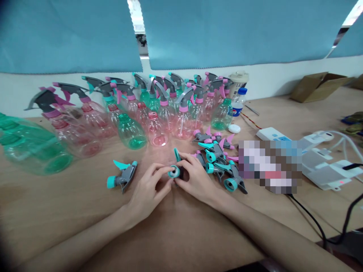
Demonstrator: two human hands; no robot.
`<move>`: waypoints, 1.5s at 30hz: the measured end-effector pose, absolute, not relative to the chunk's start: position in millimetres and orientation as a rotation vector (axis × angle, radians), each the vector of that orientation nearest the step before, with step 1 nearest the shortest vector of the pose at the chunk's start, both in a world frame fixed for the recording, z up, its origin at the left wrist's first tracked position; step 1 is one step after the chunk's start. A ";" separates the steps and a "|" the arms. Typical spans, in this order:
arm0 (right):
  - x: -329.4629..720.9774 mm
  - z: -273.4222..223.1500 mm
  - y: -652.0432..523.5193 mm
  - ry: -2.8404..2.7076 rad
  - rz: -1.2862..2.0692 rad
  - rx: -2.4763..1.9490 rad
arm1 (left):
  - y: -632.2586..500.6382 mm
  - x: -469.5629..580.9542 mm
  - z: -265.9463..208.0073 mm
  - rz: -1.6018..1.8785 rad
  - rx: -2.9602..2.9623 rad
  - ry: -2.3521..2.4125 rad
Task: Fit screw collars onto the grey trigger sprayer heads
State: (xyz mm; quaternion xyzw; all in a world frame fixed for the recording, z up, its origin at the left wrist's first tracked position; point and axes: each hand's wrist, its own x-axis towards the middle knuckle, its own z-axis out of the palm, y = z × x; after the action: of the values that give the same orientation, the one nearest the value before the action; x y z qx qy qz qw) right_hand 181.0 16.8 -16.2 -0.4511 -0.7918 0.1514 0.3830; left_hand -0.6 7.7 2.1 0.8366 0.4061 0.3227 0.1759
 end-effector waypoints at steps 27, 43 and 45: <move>181.5 -16.9 13.7 -2.100 0.404 -1.131 | 11.4 0.1 3.3 0.878 2.094 1.050; 181.1 -16.9 13.1 -2.080 0.391 -1.155 | 11.4 -1.5 5.1 0.828 2.058 1.040; 181.2 -17.0 13.0 -2.084 0.395 -1.162 | 12.0 -1.6 4.4 0.813 2.058 1.044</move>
State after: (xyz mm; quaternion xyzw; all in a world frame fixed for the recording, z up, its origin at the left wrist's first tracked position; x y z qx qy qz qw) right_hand 181.2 13.0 -17.0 -0.4493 -0.8061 0.1527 0.3536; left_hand -1.6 12.0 4.4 0.7909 0.4011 0.3123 0.3406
